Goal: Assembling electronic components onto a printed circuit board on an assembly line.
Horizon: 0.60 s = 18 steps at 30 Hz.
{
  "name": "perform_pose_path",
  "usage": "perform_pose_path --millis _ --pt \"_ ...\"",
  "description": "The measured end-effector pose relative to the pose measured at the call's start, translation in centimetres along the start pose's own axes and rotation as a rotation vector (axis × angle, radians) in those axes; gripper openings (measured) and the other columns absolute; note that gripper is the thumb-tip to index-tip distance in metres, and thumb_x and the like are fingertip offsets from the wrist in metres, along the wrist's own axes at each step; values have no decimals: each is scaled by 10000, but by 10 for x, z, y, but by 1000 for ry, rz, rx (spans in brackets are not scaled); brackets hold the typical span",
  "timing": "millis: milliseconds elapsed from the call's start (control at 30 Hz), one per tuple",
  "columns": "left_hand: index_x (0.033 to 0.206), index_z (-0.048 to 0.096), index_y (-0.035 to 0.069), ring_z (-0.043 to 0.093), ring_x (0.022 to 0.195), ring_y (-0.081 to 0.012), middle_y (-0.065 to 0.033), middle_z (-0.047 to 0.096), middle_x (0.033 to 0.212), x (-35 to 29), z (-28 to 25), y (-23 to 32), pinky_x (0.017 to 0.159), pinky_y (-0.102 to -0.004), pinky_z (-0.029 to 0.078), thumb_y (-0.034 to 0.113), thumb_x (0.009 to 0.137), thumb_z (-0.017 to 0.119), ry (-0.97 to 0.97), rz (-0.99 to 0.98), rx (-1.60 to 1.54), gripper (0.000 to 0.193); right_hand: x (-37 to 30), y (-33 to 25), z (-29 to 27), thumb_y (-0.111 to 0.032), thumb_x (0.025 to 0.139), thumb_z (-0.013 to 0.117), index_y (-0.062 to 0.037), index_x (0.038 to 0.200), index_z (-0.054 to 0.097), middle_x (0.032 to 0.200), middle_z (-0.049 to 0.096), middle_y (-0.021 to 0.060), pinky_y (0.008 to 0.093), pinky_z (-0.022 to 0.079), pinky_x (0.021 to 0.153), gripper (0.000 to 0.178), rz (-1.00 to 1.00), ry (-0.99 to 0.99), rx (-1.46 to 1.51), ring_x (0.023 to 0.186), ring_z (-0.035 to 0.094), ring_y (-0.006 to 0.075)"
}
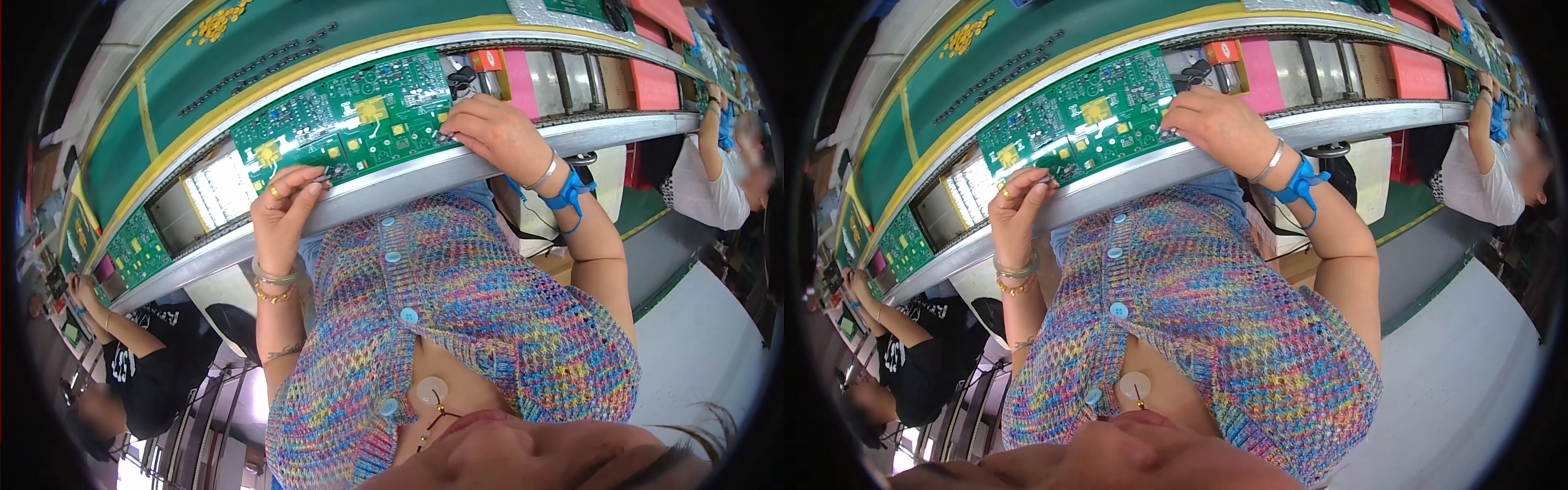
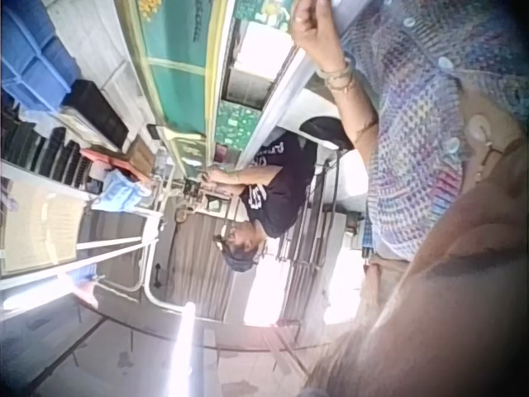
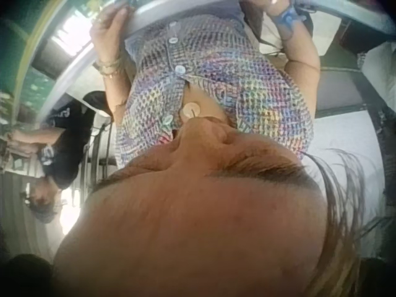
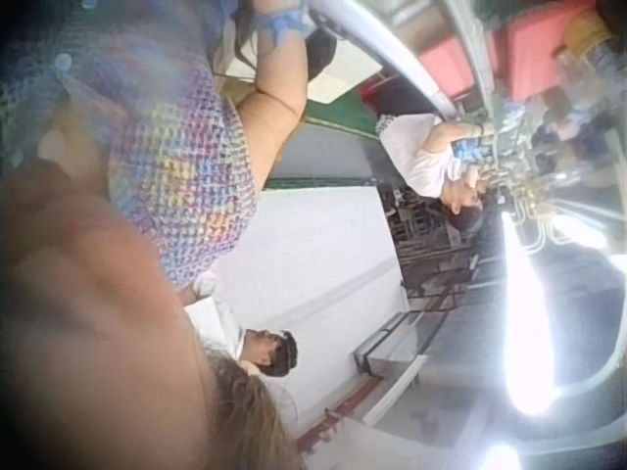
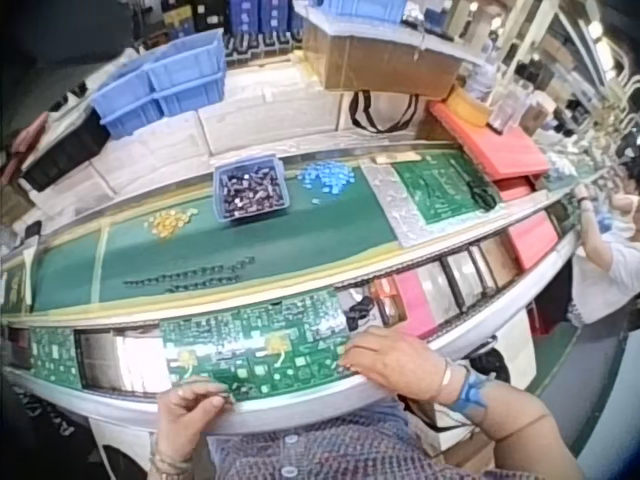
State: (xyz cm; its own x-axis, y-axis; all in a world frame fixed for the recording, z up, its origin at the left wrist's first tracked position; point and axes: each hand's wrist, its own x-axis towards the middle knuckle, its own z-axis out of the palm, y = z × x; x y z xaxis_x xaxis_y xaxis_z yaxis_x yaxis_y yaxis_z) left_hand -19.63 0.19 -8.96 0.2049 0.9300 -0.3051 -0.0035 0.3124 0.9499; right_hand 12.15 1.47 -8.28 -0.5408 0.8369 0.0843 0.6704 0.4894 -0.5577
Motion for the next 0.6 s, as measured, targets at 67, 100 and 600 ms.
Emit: perform_pose_path --millis 67,100,600 --pt "1023 656 -15 650 821 -132 -64 648 954 1 0 -4 750 -237 521 -6 847 642 15 59 48 177 0 -3 0 -50 752 654 -77 961 625 990 616 74 364 494 758 213 42 37 37 924 580 273" --pt "1008 661 -14 647 829 -123 -61 640 979 0 -2 -5 759 -227 515 -8 834 657 37 49 118 174 0 -9 -4 -55 750 667 -72 974 632 988 624 88 365 492 745 227 49 113 0 894 588 276" --pt "742 697 25 494 776 -233 -63 531 789 12 11 5 694 -340 405 117 680 774 185 403 958 135 -9 -45 49 -78 739 682 -104 876 614 848 611 47 343 462 649 155 14 268 224 751 580 243"
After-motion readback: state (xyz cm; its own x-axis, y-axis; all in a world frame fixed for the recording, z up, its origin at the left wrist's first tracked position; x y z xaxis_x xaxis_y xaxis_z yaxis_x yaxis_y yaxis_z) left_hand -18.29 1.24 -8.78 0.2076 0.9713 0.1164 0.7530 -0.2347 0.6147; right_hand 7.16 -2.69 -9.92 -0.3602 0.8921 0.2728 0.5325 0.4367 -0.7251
